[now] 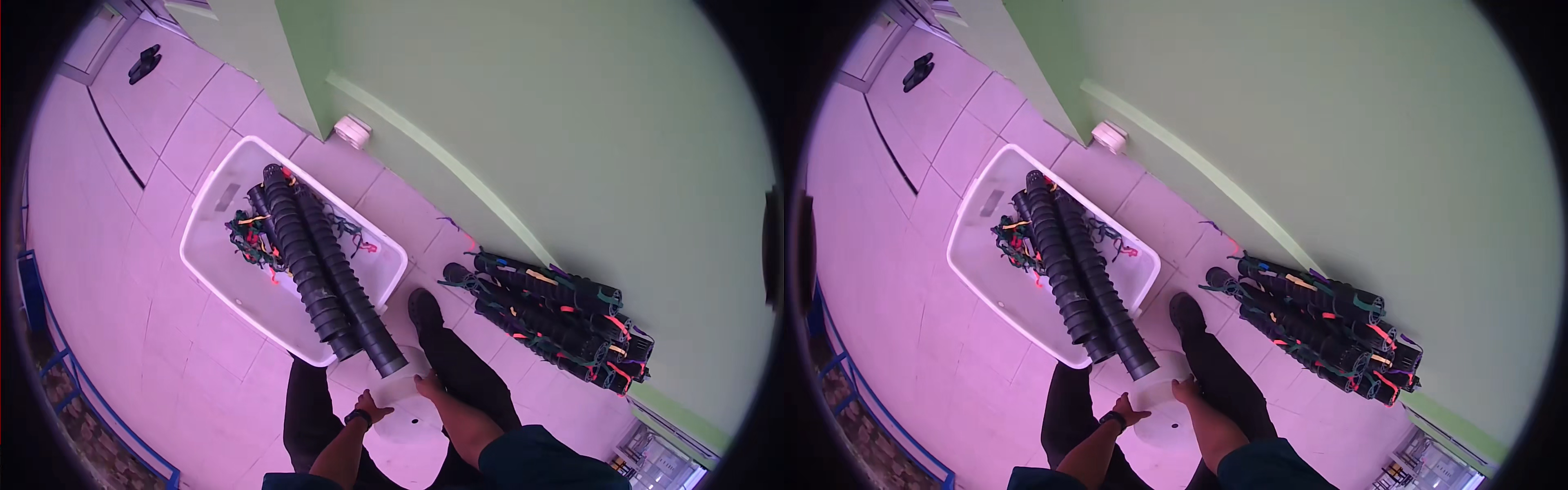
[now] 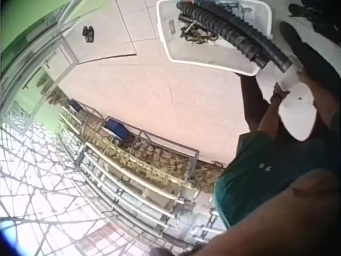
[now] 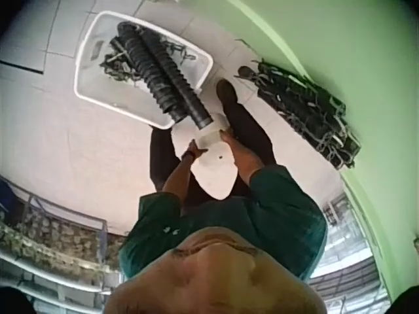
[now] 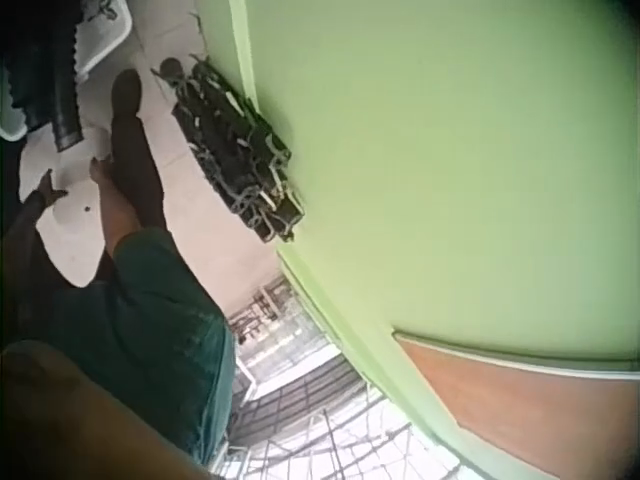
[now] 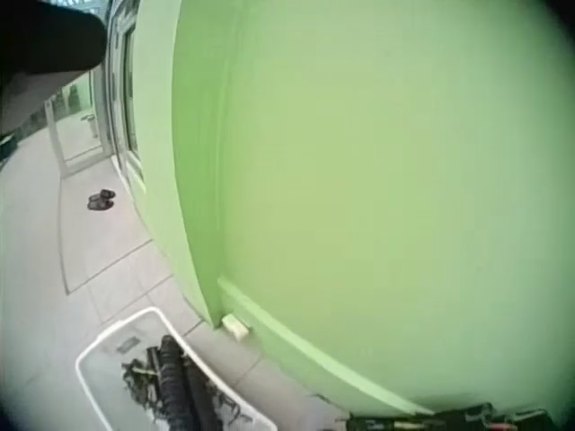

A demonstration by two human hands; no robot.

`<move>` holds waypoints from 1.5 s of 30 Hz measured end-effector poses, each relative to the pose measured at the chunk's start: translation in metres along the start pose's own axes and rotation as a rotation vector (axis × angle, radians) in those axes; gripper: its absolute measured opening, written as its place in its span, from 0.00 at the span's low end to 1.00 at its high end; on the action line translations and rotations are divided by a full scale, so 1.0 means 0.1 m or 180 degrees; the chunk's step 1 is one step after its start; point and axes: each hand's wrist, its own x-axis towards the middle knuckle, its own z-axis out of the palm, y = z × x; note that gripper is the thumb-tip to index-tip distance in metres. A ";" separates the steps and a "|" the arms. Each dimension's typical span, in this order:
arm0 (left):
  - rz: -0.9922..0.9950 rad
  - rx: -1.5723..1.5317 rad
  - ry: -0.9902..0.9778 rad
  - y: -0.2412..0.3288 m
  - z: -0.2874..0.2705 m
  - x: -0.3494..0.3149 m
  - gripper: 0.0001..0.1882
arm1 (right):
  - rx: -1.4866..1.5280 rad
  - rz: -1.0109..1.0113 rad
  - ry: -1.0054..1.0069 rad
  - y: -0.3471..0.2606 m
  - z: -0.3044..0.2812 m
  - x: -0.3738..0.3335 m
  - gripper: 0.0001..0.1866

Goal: The person is assembling black plastic net pots with small attachments and wires for a hydroponic system.

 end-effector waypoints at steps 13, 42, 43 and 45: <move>0.0492 0.0788 -0.1112 -0.77 0.00 0.20 0.60 | -0.0628 0.0377 -0.0194 -0.31 0.26 -0.66 0.48; 0.0895 0.3838 -0.0322 -0.23 -0.48 0.18 0.41 | 0.0450 -0.1297 0.1892 -0.50 0.89 -0.81 0.22; 0.0909 0.3828 -0.0206 -0.20 -0.42 0.15 0.39 | 0.0408 -0.1216 0.1693 -0.51 0.87 -0.79 0.23; 0.0873 0.3693 0.0116 -0.10 -0.37 -0.07 0.34 | 0.0395 -0.1115 0.1507 -0.49 0.81 -0.75 0.23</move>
